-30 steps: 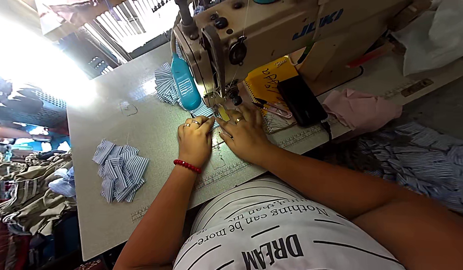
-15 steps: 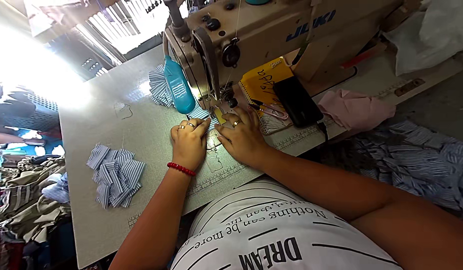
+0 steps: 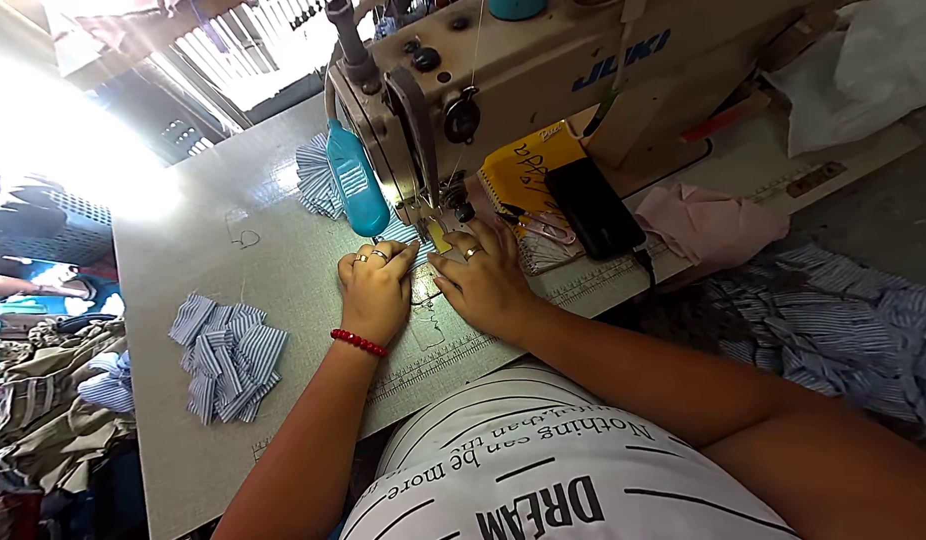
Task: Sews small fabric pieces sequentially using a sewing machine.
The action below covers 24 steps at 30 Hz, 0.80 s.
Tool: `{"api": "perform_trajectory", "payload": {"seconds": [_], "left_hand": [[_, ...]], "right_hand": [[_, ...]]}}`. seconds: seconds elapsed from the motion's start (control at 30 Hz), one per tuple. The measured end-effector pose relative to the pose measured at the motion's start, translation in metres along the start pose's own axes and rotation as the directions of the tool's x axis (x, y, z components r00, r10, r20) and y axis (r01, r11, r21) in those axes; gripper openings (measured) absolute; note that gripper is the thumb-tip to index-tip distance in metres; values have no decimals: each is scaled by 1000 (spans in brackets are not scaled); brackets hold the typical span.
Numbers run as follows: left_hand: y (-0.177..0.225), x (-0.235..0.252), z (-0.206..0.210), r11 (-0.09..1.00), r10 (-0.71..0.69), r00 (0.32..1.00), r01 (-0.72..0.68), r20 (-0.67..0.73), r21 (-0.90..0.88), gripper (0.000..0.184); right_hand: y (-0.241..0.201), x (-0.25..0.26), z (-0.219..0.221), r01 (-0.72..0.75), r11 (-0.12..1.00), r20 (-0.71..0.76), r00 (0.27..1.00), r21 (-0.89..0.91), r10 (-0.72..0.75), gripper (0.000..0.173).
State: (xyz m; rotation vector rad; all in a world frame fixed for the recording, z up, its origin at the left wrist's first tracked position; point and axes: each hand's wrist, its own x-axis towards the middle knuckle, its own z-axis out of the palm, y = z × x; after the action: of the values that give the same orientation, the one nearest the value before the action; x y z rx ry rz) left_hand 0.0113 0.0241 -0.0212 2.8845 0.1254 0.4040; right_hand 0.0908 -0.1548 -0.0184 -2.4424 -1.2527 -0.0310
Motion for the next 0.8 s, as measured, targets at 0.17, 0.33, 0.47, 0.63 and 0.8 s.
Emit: {"api": "perform_trajectory", "payload": {"seconds": [0.17, 0.33, 0.47, 0.63, 0.8], "left_hand": [[-1, 2, 0, 1000, -7, 1000, 7, -1, 6, 38], [-2, 6, -1, 999, -25, 1000, 25, 17, 20, 40], [-4, 8, 1, 999, -29, 1000, 29, 5, 31, 41], [-4, 12, 0, 997, -69, 997, 68, 22, 49, 43], [-5, 15, 2, 989, -133, 991, 131, 28, 63, 42]], "right_hand": [[0, 1, 0, -11, 1000, 16, 1000, -8, 11, 41], [-2, 2, 0, -30, 999, 46, 998, -32, 32, 44], [-2, 1, -1, -24, 999, 37, 999, -22, 25, 43], [-1, 0, 0, 6, 1000, -6, 1000, -21, -6, 41], [-2, 0, 1, 21, 999, -8, 1000, -25, -21, 40]]}}
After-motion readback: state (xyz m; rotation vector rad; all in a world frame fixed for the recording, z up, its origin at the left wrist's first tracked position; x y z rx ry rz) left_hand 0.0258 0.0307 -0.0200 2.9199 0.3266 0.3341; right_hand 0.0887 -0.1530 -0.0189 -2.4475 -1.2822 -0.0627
